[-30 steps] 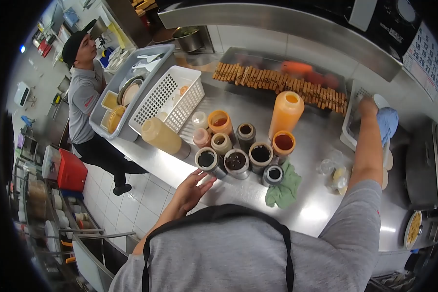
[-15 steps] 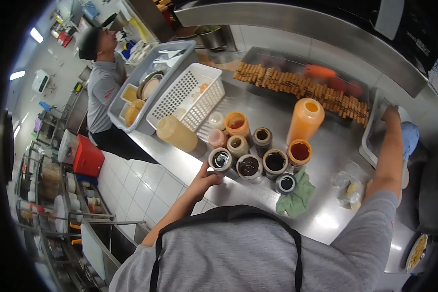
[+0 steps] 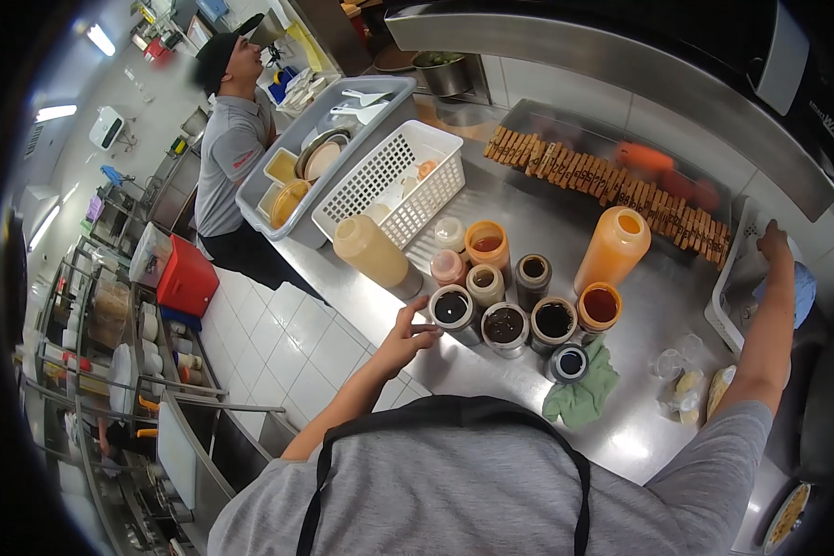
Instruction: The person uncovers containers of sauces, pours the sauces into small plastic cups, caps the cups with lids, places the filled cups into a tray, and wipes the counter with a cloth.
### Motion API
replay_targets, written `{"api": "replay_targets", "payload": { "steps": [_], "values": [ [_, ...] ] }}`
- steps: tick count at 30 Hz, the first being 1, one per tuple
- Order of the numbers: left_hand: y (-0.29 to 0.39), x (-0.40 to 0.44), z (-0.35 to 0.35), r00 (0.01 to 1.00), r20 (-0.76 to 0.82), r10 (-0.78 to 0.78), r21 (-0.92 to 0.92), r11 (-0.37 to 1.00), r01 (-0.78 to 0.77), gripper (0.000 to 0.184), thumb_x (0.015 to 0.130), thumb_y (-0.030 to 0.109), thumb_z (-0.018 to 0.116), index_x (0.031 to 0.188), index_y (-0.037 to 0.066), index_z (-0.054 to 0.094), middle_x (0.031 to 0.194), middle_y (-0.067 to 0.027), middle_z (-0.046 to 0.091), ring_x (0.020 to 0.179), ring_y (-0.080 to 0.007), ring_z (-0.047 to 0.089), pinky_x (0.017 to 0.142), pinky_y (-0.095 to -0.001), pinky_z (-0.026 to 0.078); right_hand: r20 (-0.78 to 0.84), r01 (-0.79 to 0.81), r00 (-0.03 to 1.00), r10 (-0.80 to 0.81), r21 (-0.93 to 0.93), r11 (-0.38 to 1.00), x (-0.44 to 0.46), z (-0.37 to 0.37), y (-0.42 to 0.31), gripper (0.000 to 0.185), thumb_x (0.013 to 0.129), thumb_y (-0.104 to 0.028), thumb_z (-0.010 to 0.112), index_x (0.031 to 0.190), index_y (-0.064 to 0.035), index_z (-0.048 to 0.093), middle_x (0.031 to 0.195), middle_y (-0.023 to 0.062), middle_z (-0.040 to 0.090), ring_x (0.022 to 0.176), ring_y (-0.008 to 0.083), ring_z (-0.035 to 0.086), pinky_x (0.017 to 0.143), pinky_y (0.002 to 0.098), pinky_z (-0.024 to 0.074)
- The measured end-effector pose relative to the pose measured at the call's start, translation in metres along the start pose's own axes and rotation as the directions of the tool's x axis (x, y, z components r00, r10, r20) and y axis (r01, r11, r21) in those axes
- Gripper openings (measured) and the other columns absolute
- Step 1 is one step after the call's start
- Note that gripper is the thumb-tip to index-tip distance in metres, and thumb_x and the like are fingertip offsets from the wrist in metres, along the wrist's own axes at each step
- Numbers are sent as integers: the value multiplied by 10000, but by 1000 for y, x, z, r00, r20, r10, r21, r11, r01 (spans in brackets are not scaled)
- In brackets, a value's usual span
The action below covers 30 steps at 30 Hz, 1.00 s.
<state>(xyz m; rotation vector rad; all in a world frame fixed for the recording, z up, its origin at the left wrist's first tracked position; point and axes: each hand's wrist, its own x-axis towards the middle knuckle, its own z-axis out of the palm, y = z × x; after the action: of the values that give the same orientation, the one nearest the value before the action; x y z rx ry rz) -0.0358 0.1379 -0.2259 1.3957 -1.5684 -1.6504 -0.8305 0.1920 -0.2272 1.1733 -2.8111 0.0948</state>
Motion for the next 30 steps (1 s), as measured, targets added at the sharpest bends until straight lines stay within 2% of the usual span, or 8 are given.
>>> {"api": "replay_targets", "payload": {
  "steps": [4, 9, 11, 13, 18, 22, 26, 30],
  "values": [
    [-19, -10, -22, 997, -74, 11, -99, 995, -18, 653, 809, 90, 595, 1375, 85, 270, 1311, -110, 269, 1057, -231, 533, 785, -316, 484, -27, -30, 999, 33, 109, 994, -48, -69, -47, 369, 685, -91, 602, 1016, -15, 460, 1020, 286, 552, 985, 472, 510, 872, 461, 434],
    [-23, -25, -33, 991, -132, 17, -115, 993, -32, 611, 822, 110, 587, 1358, 79, 295, 1316, -96, 284, 1011, -216, 569, 752, -303, 476, -359, 356, 897, -260, 234, 905, -88, -82, -11, 373, 738, -119, 557, 1097, -62, 470, 1092, 203, 526, 1006, 392, 498, 845, 436, 412],
    [-27, -30, -32, 990, -139, -1, -148, 989, -19, 587, 819, 106, 590, 1342, 77, 326, 1300, -97, 294, 1013, -215, 565, 747, -293, 477, -398, 257, 909, -121, 309, 916, -140, -95, -9, 418, 774, -145, 557, 1180, -98, 468, 1125, 116, 530, 1001, 292, 528, 819, 374, 425],
    [-34, -33, -29, 990, -137, -13, -146, 989, -7, 570, 812, 98, 596, 1326, 70, 351, 1276, -106, 316, 969, -205, 574, 727, -291, 480, -101, -5, 983, 154, 821, 571, -248, -160, -84, 425, 817, -178, 551, 1227, -111, 457, 1124, 50, 532, 974, 174, 524, 783, 303, 422],
    [-74, -29, -21, 991, -107, 85, -76, 993, -93, 504, 770, 21, 616, 1239, -5, 433, 1042, -124, 521, 737, -157, 578, 563, -284, 491, -17, 77, 976, -218, 960, 268, -369, -147, -123, 353, 813, -148, 577, 1152, -82, 507, 1026, -11, 490, 788, 91, 486, 736, 233, 408],
    [-72, -24, -11, 990, -118, 76, -126, 988, -91, 483, 772, 40, 620, 1219, 28, 438, 1046, -123, 537, 780, -177, 592, 606, -287, 505, 222, -24, 914, -340, 865, 501, -396, -130, -173, 415, 695, -184, 705, 1065, -105, 536, 1022, 78, 513, 913, 188, 549, 725, 316, 472],
    [-67, -11, -13, 982, -114, 151, -110, 980, -163, 464, 777, 50, 609, 1211, 21, 450, 1192, -131, 375, 794, -178, 596, 617, -277, 504, 192, 297, 854, -483, 581, 757, -399, -94, -201, 453, 681, -214, 710, 1087, -124, 529, 1090, 152, 488, 993, 323, 542, 828, 372, 453],
    [-69, -13, -4, 979, -116, 168, -152, 971, -184, 438, 779, 37, 613, 1188, 1, 460, 1166, -123, 387, 799, -180, 597, 630, -272, 513, 197, 248, 878, -437, 594, 765, -404, -76, -204, 459, 693, -234, 707, 1099, -123, 523, 1107, 162, 480, 1039, 347, 503, 906, 369, 413]
  ]
}}
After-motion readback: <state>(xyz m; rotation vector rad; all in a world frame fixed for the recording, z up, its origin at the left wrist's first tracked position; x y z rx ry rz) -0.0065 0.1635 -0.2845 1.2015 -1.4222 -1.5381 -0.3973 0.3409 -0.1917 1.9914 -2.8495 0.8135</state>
